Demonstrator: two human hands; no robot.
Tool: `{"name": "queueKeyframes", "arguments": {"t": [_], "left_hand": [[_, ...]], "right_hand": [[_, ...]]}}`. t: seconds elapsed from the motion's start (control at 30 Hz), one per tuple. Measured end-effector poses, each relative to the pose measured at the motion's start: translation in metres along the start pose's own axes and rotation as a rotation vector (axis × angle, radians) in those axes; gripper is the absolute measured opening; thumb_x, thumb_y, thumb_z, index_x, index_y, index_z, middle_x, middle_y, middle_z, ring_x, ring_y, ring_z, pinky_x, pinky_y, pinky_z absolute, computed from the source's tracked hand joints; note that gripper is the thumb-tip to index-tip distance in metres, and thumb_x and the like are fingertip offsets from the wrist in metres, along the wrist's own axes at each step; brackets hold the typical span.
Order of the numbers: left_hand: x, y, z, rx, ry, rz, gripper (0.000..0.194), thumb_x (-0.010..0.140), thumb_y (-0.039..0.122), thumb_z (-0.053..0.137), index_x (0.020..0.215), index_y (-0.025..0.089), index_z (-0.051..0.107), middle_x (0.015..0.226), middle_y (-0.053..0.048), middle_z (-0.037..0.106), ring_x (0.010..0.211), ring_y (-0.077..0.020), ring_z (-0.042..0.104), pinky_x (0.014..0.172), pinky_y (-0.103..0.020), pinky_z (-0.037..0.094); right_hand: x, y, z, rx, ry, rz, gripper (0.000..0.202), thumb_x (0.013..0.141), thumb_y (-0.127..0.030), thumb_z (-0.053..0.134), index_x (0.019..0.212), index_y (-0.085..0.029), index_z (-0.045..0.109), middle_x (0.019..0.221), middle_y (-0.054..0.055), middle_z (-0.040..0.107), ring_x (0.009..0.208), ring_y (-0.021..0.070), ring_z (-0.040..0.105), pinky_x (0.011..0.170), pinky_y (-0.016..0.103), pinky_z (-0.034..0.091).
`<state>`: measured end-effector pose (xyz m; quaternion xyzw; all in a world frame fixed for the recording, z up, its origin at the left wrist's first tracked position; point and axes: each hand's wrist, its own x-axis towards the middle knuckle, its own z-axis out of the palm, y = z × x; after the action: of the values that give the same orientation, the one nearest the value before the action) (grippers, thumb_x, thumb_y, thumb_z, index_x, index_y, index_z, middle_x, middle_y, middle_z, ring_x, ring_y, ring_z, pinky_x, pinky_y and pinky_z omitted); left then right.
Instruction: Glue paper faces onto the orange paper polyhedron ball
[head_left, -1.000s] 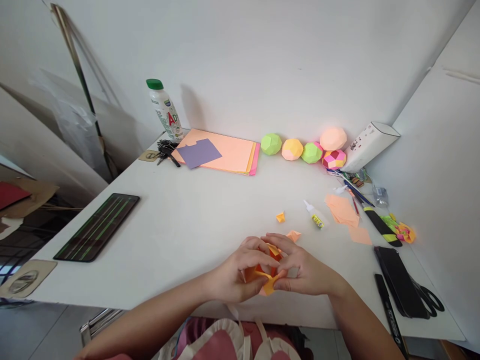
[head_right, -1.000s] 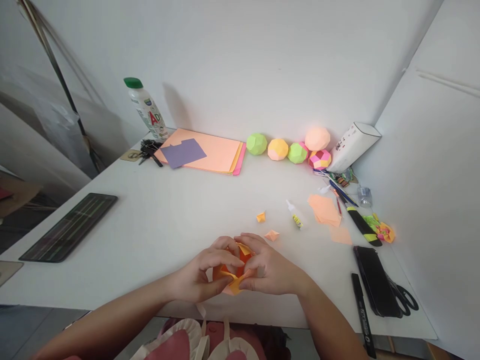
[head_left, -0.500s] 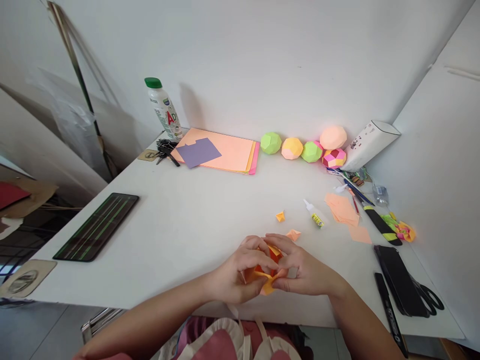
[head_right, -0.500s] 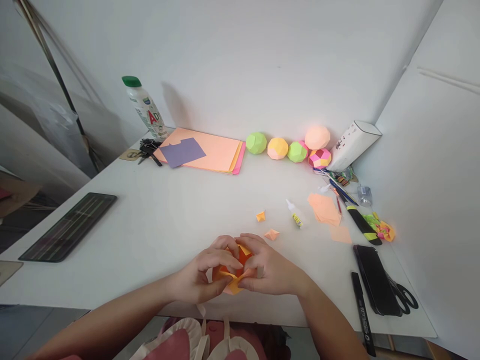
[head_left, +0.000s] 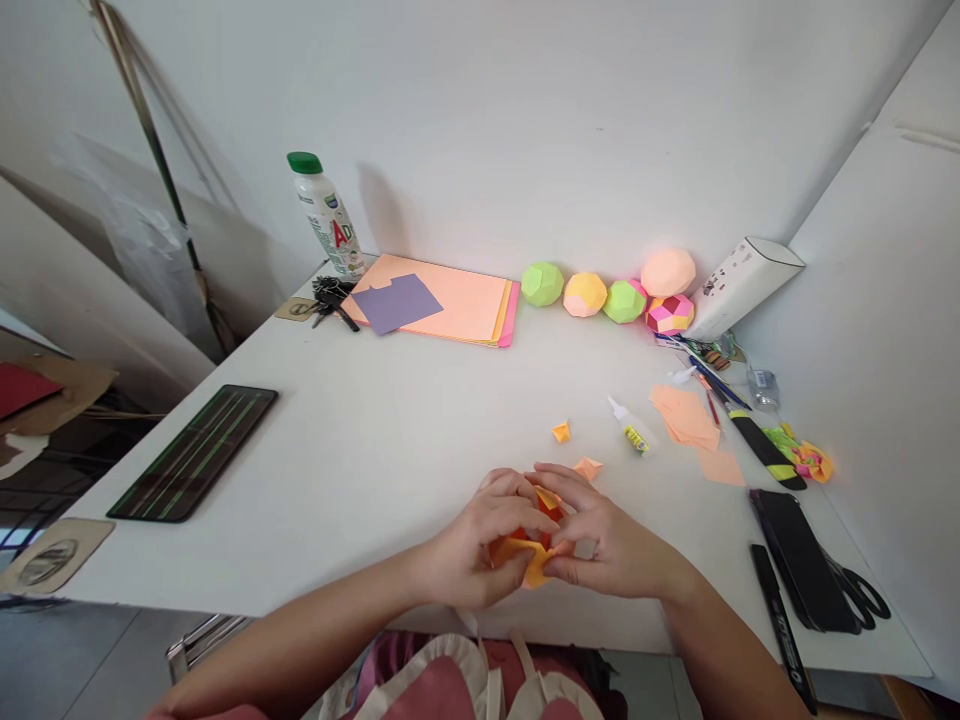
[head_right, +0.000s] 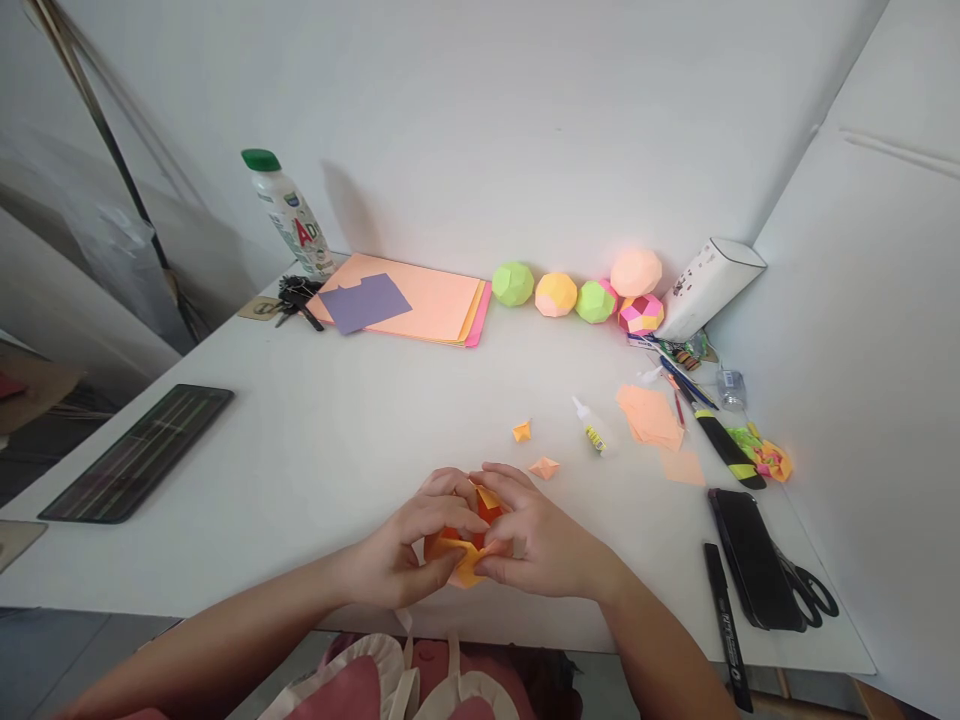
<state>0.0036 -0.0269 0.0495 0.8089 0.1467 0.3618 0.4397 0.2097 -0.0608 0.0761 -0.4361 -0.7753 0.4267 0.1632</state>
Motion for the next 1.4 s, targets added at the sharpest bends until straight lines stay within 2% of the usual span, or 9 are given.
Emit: {"name": "queueKeyframes", "arguments": {"t": [0.3,0.47,0.63,0.8,1.0,1.17,1.4], "left_hand": [[-0.0001,-0.0002,-0.0021,0.0,-0.036,0.007,0.032,0.08,0.007,0.048,0.106,0.022,0.056,0.085,-0.005,0.059,0.091,-0.0201,0.049,0.088,-0.04,0.038],[-0.0013,-0.0032,-0.0042,0.002,-0.05,0.025,0.033,0.087,0.006,0.038,0.111,0.023,0.053,0.09,-0.006,0.057,0.095,-0.0194,0.049,0.09,-0.039,0.038],[-0.0016,-0.0033,-0.002,0.042,-0.051,0.038,0.034,0.087,0.005,0.035,0.11,0.023,0.052,0.083,-0.004,0.055,0.09,-0.0184,0.048,0.089,-0.039,0.038],[-0.0008,-0.0031,0.0003,0.07,-0.047,0.045,0.034,0.085,0.005,0.037,0.11,0.023,0.052,0.083,-0.004,0.056,0.087,-0.0179,0.049,0.089,-0.038,0.038],[-0.002,-0.0053,0.0016,0.118,-0.045,0.071,0.033,0.087,0.007,0.038,0.112,0.023,0.05,0.084,-0.004,0.057,0.086,-0.0181,0.049,0.088,-0.038,0.038],[-0.0022,-0.0042,0.0032,0.131,-0.038,0.081,0.034,0.087,0.008,0.038,0.116,0.023,0.048,0.081,-0.003,0.056,0.084,-0.0176,0.049,0.087,-0.037,0.037],[-0.0036,-0.0061,0.0055,0.154,-0.032,0.101,0.038,0.089,0.009,0.036,0.123,0.024,0.043,0.086,-0.004,0.058,0.084,-0.018,0.049,0.086,-0.038,0.037]], "right_hand": [[0.0003,-0.0004,-0.0008,0.082,-0.009,0.047,0.018,0.083,-0.034,0.063,0.079,-0.02,0.073,0.146,0.006,0.037,0.14,0.0288,0.022,0.11,0.045,0.03],[0.0014,-0.0015,-0.0006,0.15,0.003,0.075,0.02,0.084,-0.035,0.061,0.073,-0.018,0.067,0.146,0.007,0.035,0.14,0.0272,0.024,0.11,0.043,0.031],[0.0036,-0.0013,0.0015,0.183,-0.005,0.08,0.017,0.083,-0.034,0.062,0.082,-0.018,0.067,0.146,0.008,0.034,0.138,0.0265,0.027,0.11,0.041,0.031],[0.0045,-0.002,0.0027,0.236,0.008,0.099,0.023,0.083,-0.038,0.063,0.092,-0.018,0.069,0.146,0.01,0.035,0.138,0.0288,0.027,0.11,0.044,0.03],[0.0051,-0.0008,0.0046,0.288,0.027,0.109,0.02,0.082,-0.036,0.064,0.088,-0.017,0.069,0.145,0.01,0.036,0.137,0.0284,0.029,0.109,0.042,0.032],[0.0069,0.0004,0.0061,0.313,0.024,0.101,0.023,0.083,-0.038,0.063,0.094,-0.019,0.07,0.145,0.008,0.036,0.136,0.0273,0.031,0.109,0.043,0.033],[0.0082,0.0013,0.006,0.341,0.013,0.102,0.023,0.083,-0.039,0.063,0.095,-0.02,0.07,0.146,0.007,0.036,0.139,0.027,0.025,0.11,0.043,0.031]]}}
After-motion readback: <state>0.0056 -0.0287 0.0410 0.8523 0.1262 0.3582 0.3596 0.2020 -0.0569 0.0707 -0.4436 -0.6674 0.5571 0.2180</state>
